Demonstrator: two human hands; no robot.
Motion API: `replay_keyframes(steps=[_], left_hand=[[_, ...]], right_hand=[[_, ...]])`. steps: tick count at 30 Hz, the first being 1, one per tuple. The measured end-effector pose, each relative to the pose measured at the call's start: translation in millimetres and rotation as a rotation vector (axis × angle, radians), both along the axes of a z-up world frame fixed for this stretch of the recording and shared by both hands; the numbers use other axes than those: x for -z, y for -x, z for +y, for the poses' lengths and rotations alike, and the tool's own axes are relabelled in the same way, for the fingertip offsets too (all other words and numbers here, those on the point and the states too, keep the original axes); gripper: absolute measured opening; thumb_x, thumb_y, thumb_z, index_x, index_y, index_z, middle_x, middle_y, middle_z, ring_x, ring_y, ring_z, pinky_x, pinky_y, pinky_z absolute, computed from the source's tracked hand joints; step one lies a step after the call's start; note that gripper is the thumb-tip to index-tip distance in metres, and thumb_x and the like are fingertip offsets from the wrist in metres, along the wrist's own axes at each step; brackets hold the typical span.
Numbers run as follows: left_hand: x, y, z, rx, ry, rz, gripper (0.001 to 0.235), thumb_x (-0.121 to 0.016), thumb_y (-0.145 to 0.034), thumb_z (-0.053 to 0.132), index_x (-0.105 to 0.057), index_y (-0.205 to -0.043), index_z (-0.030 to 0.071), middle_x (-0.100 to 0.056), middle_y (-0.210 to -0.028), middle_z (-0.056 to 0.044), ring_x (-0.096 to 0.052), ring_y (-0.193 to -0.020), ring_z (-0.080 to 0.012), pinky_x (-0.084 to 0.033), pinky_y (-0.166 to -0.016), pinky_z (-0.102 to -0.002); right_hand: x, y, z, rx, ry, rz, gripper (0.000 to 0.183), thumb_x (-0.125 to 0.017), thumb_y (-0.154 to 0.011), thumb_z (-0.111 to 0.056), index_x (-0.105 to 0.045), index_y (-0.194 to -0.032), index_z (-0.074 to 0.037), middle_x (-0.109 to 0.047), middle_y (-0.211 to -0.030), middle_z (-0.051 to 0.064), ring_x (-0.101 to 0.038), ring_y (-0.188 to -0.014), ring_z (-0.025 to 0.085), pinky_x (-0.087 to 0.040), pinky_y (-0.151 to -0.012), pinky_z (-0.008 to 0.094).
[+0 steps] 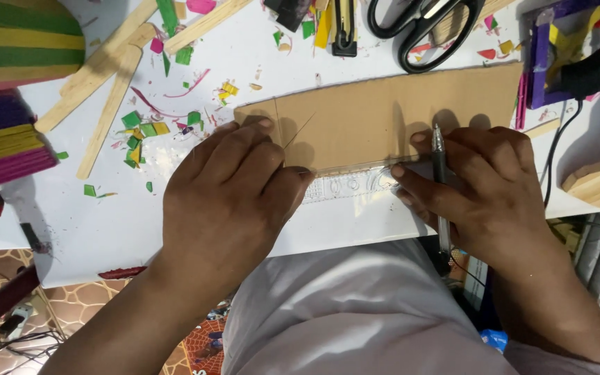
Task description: Using a ruler and pen to draw a template on a piece of cardboard
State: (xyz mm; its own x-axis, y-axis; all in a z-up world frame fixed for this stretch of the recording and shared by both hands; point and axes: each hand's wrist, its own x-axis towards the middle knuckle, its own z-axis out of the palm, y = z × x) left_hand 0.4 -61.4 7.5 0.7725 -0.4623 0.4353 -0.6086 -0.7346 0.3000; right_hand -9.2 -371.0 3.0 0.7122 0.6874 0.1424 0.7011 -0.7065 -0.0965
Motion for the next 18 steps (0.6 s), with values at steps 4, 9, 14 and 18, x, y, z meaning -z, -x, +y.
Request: replay_keyframes(steps=[4,9,14,18], left_hand=[[1.3,2.5,-1.0,-0.035,-0.037,0.003,0.033,-0.086,-0.102,0.015,-0.060,-0.083,0.013,-0.060,-0.089,-0.005,-0.070,-0.101,-0.0271,-0.061,-0.092,-0.041],[0.9,3.1,-2.6,-0.059,-0.075,-0.004,0.030,-0.087,-0.102,0.017,-0.063,-0.085,0.015,-0.060,-0.089,-0.005,-0.069,-0.101,-0.0272,-0.060,-0.092,-0.040],[0.9,3.0,-2.5,-0.062,-0.071,0.007,0.042,-0.087,-0.102,0.018,-0.055,-0.077,0.011,-0.058,-0.086,-0.005,-0.069,-0.099,-0.0279,-0.061,-0.090,-0.040],[-3.1,-0.9,8.2,-0.002,-0.020,0.076,0.040,-0.085,-0.104,0.019,-0.057,-0.078,0.008,-0.060,-0.089,-0.006,-0.069,-0.105,-0.0286,-0.061,-0.091,-0.041]], right_hand=[[-1.5,-2.2,0.4,-0.017,0.004,0.005,0.031,-0.088,-0.099,-0.033,-0.076,-0.127,-0.027,-0.063,-0.124,0.014,-0.059,-0.119,0.036,-0.047,-0.103,0.053],[-0.8,-3.3,0.1,-0.030,-0.001,-0.006,0.028,-0.087,-0.100,-0.033,-0.076,-0.125,-0.028,-0.061,-0.120,0.013,-0.059,-0.115,0.035,-0.048,-0.101,0.053],[0.1,-4.0,-0.6,-0.033,0.008,-0.023,0.029,-0.088,-0.100,-0.032,-0.075,-0.126,-0.029,-0.061,-0.121,0.013,-0.060,-0.115,0.034,-0.049,-0.098,0.052],[-1.5,-2.3,0.4,-0.029,0.015,-0.020,0.032,-0.090,-0.099,-0.034,-0.076,-0.127,-0.029,-0.064,-0.125,0.013,-0.060,-0.117,0.035,-0.048,-0.099,0.053]])
